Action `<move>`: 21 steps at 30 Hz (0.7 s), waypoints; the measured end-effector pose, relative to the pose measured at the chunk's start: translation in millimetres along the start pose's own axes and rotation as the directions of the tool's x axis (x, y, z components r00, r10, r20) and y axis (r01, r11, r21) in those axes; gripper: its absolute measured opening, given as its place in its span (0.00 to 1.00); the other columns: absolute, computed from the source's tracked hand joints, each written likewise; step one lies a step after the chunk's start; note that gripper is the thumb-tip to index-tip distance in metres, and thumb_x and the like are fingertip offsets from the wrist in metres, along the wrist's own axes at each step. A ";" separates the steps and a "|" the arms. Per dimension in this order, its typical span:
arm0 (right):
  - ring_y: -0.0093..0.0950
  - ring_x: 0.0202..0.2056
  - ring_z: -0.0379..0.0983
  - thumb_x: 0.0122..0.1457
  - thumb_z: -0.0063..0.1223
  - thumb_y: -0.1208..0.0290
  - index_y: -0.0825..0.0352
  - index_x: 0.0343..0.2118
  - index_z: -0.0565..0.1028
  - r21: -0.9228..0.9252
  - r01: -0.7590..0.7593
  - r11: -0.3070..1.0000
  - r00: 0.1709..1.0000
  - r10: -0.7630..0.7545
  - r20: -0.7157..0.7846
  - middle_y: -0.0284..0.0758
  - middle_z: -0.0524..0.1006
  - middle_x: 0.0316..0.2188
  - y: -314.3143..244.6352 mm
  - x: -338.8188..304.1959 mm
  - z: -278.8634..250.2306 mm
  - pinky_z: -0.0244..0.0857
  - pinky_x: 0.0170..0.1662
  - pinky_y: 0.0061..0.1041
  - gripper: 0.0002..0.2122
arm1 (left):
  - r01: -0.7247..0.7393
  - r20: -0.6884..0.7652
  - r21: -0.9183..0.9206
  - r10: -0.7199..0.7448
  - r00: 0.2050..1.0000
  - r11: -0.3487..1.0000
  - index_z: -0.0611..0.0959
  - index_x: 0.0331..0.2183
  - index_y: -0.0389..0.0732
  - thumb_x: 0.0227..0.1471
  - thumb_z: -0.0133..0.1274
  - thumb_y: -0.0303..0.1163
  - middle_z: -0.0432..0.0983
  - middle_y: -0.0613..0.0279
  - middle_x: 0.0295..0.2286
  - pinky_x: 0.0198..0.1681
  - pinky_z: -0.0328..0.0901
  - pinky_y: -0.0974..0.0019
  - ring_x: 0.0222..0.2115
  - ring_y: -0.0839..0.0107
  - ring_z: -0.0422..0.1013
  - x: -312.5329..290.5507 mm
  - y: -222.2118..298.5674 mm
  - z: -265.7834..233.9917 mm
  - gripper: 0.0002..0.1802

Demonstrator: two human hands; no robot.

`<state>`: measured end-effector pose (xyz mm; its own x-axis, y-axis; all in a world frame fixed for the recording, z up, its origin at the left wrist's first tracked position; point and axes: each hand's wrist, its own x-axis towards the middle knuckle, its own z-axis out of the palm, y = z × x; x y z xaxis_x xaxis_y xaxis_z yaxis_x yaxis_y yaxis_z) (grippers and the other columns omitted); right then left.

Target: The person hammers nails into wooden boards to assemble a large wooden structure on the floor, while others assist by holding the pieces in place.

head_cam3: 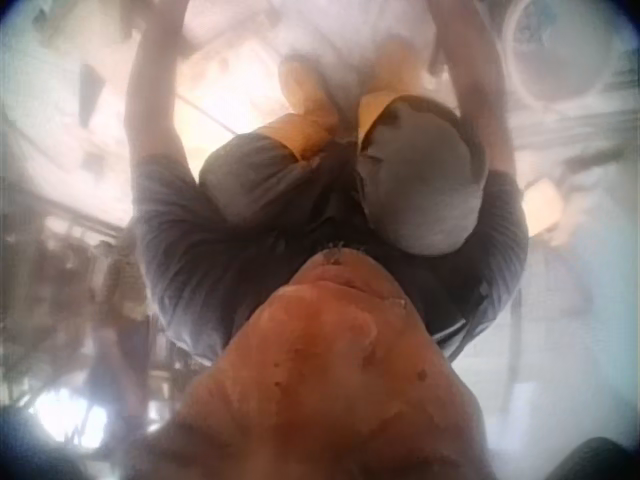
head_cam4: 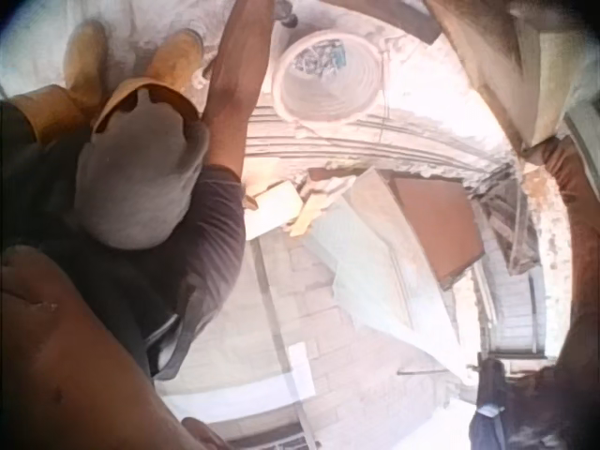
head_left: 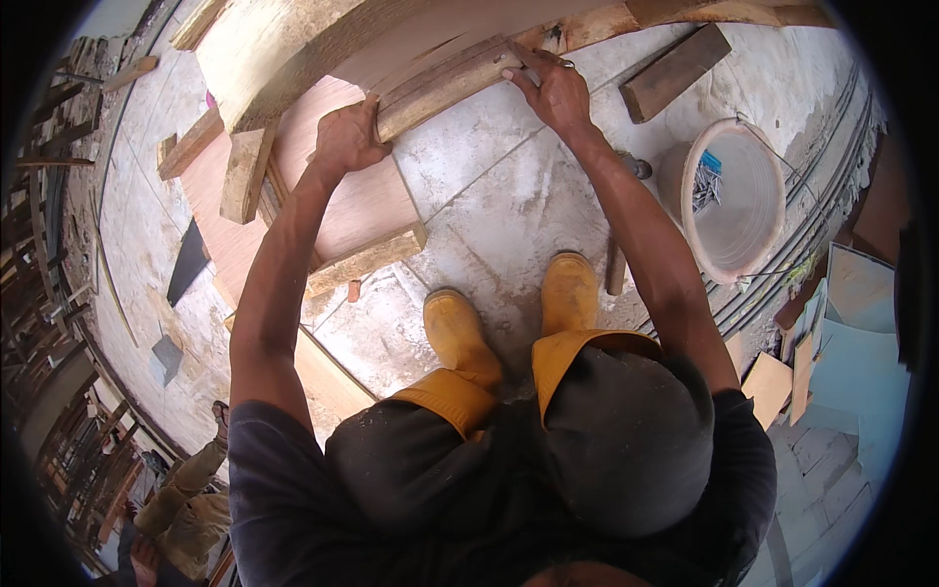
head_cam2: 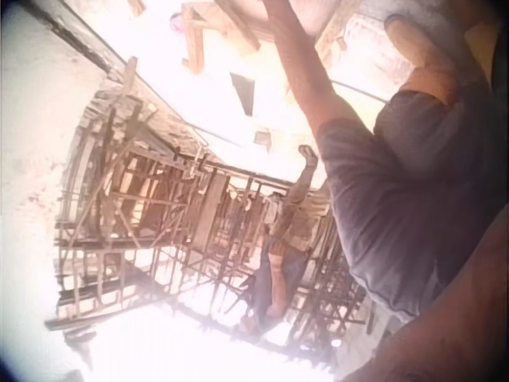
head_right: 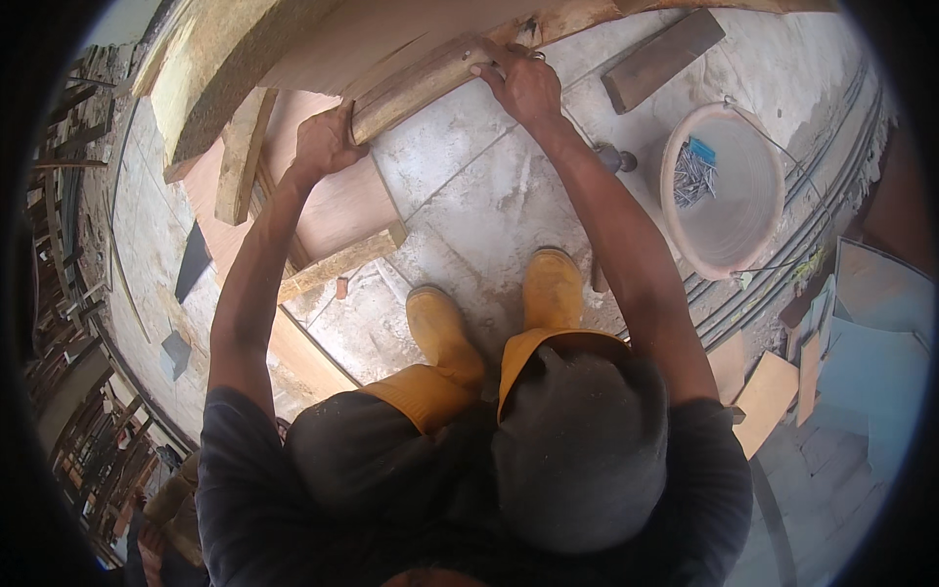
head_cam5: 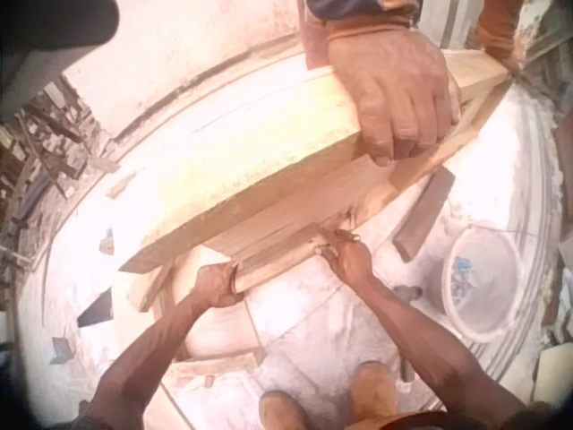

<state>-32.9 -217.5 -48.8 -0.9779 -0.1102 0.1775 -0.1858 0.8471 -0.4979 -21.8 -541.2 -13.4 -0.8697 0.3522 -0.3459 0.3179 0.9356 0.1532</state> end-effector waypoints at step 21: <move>0.50 0.45 0.72 0.52 0.64 0.57 0.66 0.53 0.66 -0.250 -0.481 0.841 0.855 0.512 0.078 0.46 0.70 0.45 20.9 -266.2 -101.8 0.68 0.44 0.48 0.29 | 0.071 0.009 0.035 -0.072 0.997 0.997 0.67 0.60 0.35 0.32 0.61 0.39 0.81 0.44 0.32 0.39 0.70 0.49 0.36 0.48 0.77 -8.5 1.4 -9.6 0.49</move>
<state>233.3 -117.6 -20.0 -0.9390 0.2991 -0.1697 0.3378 0.8948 -0.2918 -17.6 -543.1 -1.4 -0.8869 0.2843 -0.3641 0.2679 0.9587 0.0960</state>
